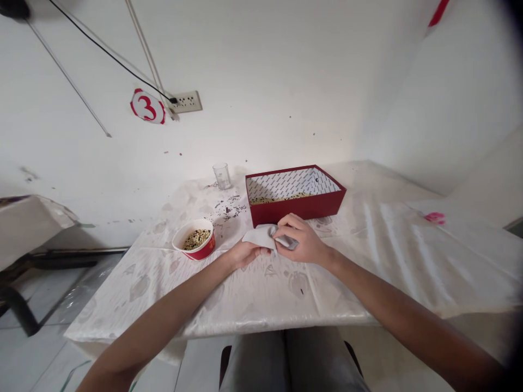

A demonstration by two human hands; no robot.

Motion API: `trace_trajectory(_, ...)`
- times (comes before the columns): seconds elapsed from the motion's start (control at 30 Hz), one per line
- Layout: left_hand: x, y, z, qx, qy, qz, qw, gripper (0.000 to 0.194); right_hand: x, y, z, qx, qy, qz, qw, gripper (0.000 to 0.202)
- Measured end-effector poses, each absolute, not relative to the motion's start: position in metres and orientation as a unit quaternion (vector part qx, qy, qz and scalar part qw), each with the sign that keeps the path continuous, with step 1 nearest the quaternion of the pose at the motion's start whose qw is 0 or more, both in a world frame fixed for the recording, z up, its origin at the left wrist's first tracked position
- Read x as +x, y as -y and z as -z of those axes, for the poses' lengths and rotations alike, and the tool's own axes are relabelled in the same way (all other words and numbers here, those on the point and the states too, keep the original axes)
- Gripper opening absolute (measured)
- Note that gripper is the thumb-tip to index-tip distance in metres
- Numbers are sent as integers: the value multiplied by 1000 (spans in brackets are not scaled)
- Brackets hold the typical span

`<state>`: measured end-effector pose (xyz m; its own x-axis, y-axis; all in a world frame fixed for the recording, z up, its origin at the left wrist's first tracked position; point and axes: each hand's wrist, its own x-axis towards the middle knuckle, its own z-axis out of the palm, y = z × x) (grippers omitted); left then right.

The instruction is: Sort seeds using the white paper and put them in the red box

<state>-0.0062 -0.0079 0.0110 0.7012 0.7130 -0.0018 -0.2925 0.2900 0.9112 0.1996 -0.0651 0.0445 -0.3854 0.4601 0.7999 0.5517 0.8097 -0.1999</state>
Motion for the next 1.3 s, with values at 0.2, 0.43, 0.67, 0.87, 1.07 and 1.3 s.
trace_trajectory(0.2, -5, 9, -10, 485, -231, -324, 779, 45, 199, 64, -44, -304, 824, 40, 476, 14)
trace_trajectory(0.43, -5, 5, -2, 500, -193, -341, 773, 33, 197, 64, -43, -299, 833, 47, 464, 23)
trace_trajectory(0.67, -4, 9, -7, 508, -201, -341, 765, 39, 200, 63, -42, -314, 814, 57, 486, 19)
trace_trajectory(0.87, -7, 9, -12, 488, -202, -302, 793, 35, 199, 66, -44, -313, 810, 41, 493, 15)
trace_trajectory(1.07, -10, 9, -11, 483, -204, -280, 805, 27, 199, 67, -45, -317, 801, 13, 508, 12)
trace_trajectory(1.3, -6, 10, -5, 490, -261, -318, 769, 27, 201, 66, -45, -323, 792, 19, 517, 15)
